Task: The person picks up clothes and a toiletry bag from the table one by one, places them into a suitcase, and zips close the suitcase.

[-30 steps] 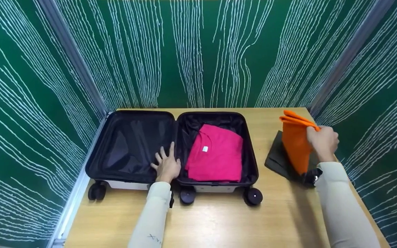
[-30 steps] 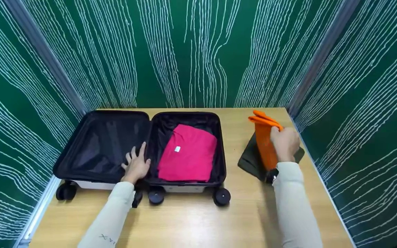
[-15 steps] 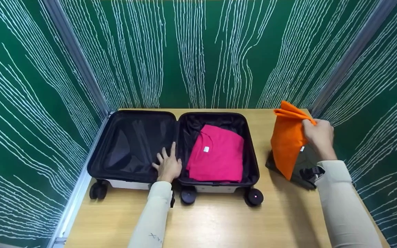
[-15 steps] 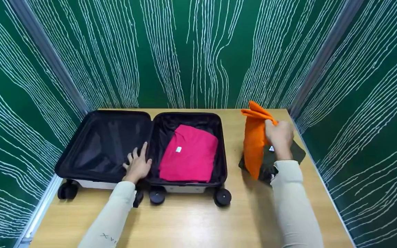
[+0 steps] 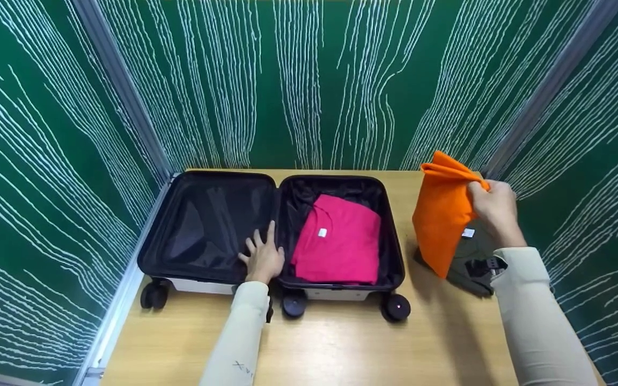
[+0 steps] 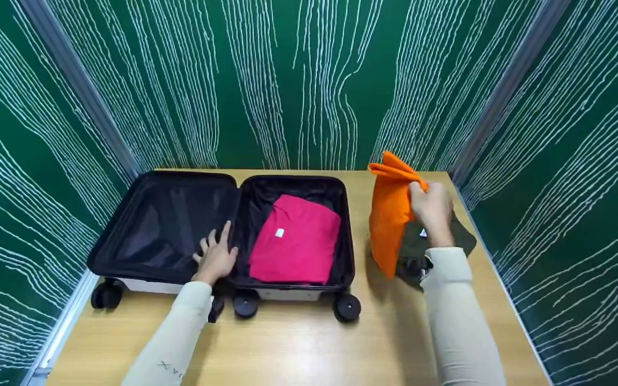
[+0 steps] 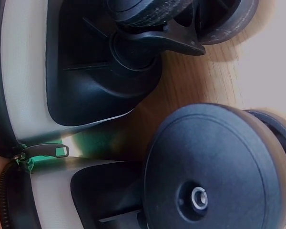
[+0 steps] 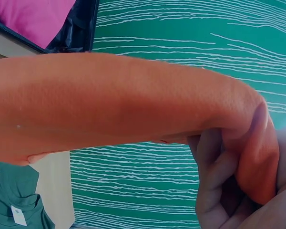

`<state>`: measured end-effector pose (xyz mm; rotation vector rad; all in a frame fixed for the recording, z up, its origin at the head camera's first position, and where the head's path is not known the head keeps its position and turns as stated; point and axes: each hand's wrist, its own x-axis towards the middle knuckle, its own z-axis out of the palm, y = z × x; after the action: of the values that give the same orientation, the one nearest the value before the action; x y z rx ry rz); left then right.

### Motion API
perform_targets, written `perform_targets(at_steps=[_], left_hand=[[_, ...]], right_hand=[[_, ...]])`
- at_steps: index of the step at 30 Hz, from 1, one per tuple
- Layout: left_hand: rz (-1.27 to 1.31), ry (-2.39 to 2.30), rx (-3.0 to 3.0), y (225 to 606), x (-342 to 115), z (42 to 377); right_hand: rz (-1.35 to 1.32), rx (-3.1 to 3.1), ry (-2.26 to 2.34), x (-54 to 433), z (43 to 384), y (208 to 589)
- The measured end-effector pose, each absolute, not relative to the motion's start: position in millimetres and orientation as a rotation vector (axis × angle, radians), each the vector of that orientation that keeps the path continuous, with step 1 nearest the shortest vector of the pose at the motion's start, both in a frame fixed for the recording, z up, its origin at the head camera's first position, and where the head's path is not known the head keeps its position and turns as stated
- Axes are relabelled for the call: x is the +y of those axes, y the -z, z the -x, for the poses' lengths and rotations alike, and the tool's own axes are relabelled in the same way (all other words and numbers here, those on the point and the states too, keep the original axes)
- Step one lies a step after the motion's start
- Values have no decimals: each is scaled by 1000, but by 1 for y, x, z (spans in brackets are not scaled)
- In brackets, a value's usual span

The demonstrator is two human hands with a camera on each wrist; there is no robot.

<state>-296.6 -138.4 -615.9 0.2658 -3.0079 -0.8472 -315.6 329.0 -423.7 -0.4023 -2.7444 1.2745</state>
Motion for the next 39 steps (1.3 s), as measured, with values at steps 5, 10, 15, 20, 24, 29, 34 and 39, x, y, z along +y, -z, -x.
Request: perform_targets(at_steps=[5, 10, 15, 20, 24, 29, 34, 39], left_hand=[[-268, 845, -3007, 617, -139, 298], [-274, 857, -3014, 619, -140, 299], [-284, 868, -3026, 620, -141, 300], [-282, 868, -3025, 620, -141, 301], [-288, 864, -3024, 621, -141, 301], [-289, 867, -3024, 620, -140, 300], [-282, 871, -3028, 620, -139, 299], [-287, 865, -3030, 619, -138, 300]], right_hand=[[360, -2717, -1266, 325, 316, 422], [316, -2671, -1233, 320, 319, 421], [291, -2641, -1248, 316, 320, 419], [293, -2626, -1268, 312, 319, 416], [293, -2621, -1268, 307, 319, 412], [256, -2608, -1283, 301, 319, 409], [251, -2562, -1280, 296, 319, 407], [220, -2536, -1287, 290, 319, 406]])
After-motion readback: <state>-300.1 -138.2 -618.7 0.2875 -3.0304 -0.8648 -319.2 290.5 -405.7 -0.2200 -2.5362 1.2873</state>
